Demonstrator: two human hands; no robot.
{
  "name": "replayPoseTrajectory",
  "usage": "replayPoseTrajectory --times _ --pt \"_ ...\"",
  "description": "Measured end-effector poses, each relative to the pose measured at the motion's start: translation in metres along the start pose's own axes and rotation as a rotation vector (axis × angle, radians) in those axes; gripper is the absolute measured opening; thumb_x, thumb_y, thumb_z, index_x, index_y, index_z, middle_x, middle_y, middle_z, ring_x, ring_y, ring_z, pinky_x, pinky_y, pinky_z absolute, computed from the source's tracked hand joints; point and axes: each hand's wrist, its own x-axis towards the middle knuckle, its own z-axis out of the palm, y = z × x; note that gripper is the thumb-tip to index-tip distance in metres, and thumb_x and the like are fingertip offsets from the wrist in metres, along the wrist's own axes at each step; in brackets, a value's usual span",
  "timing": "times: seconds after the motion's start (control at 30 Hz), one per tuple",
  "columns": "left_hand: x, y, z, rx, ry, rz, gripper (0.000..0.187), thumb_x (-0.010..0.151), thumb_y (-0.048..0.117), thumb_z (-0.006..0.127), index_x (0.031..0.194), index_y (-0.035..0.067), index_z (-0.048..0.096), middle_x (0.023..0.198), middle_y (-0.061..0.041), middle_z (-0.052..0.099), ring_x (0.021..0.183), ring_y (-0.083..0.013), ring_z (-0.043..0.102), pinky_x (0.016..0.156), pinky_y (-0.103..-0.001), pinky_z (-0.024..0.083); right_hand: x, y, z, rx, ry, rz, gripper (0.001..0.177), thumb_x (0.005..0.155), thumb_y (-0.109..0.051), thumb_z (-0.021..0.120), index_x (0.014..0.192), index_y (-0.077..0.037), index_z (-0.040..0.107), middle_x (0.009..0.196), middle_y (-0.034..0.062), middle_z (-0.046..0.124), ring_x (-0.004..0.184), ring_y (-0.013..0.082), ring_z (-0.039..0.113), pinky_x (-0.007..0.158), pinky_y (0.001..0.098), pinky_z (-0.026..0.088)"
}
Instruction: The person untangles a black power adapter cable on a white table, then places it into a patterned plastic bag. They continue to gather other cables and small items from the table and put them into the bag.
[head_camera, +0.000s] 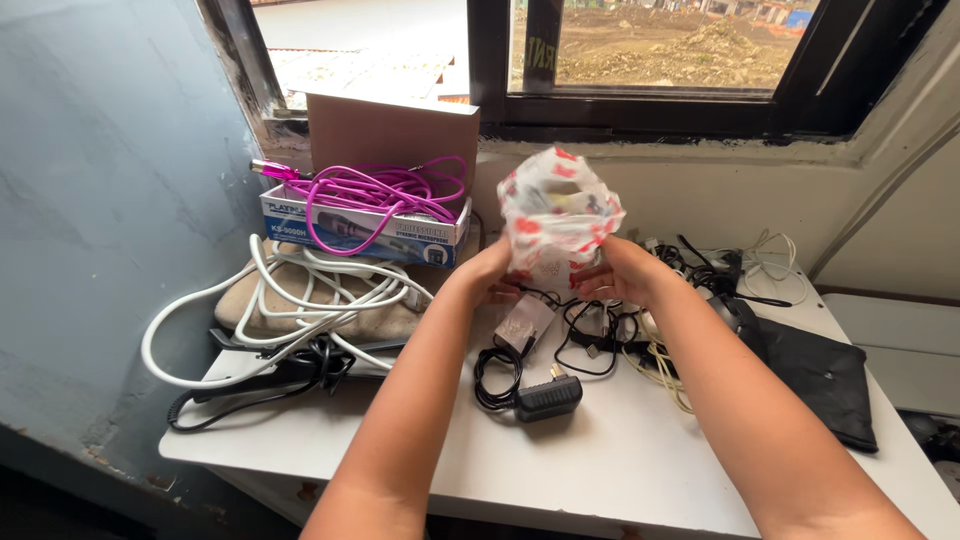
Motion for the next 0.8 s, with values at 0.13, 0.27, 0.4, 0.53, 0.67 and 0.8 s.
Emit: replayPoseTrajectory --times 0.13,0.27,0.4,0.53,0.67,0.8 --pt "0.012 -0.014 0.011 0.101 -0.036 0.289 0.053 0.074 0.042 0.084 0.111 0.004 0.078 0.103 -0.016 0.076 0.088 -0.0259 0.072 0.077 -0.038 0.058 0.027 0.014 -0.01 -0.079 -0.08 -0.112 0.037 0.085 -0.003 0.056 0.12 0.006 0.067 0.106 0.0136 0.076 0.087 0.0238 0.078 0.081 0.0396 0.062" --pt "-0.018 -0.018 0.027 0.396 0.238 0.564 0.042 0.071 0.032 0.086 0.103 0.005 0.081 0.105 -0.011 0.077 0.093 -0.0203 0.072 0.084 -0.033 0.055 0.052 0.038 -0.013 -0.29 0.039 -0.311 0.022 0.081 -0.003 0.082 0.101 0.004 0.076 0.09 0.0077 0.076 0.082 0.0181 0.07 0.073 0.0327 0.057" --pt "-0.038 -0.012 0.029 0.394 0.263 0.707 0.031 0.073 0.022 0.082 0.096 0.002 0.084 0.11 -0.007 0.079 0.094 -0.016 0.072 0.085 -0.03 0.054 0.055 0.038 -0.027 0.133 0.064 -0.416 0.008 0.086 -0.007 0.076 0.088 -0.003 0.07 0.082 0.0043 0.073 0.071 0.0163 0.069 0.065 0.0314 0.057" --pt "-0.032 -0.01 0.028 -0.153 -0.135 0.681 0.044 0.077 0.013 0.084 0.118 0.001 0.074 0.113 -0.008 0.074 0.1 -0.0145 0.067 0.088 -0.03 0.053 0.037 0.021 -0.031 0.265 0.082 -0.482 0.024 0.099 -0.01 0.078 0.086 -0.006 0.059 0.08 0.0023 0.062 0.06 0.0129 0.052 0.062 0.03 0.054" --pt "-0.026 -0.006 0.029 -0.409 -0.173 0.675 0.051 0.087 0.016 0.075 0.134 -0.001 0.064 0.124 -0.006 0.072 0.112 -0.0135 0.067 0.099 -0.028 0.051 0.007 -0.008 -0.033 0.161 0.127 -0.464 0.009 0.09 -0.007 0.067 0.098 -0.009 0.065 0.094 0.0044 0.074 0.079 0.0145 0.069 0.068 0.0301 0.058" --pt "-0.041 0.01 0.023 -0.76 -0.269 0.612 0.062 0.1 0.04 0.059 0.144 -0.002 0.053 0.13 -0.013 0.068 0.118 -0.0203 0.068 0.102 -0.032 0.051 -0.019 -0.017 -0.037 0.186 0.022 -0.569 0.008 0.096 -0.008 0.066 0.104 -0.007 0.065 0.103 0.0058 0.075 0.091 0.0134 0.07 0.076 0.0324 0.056"
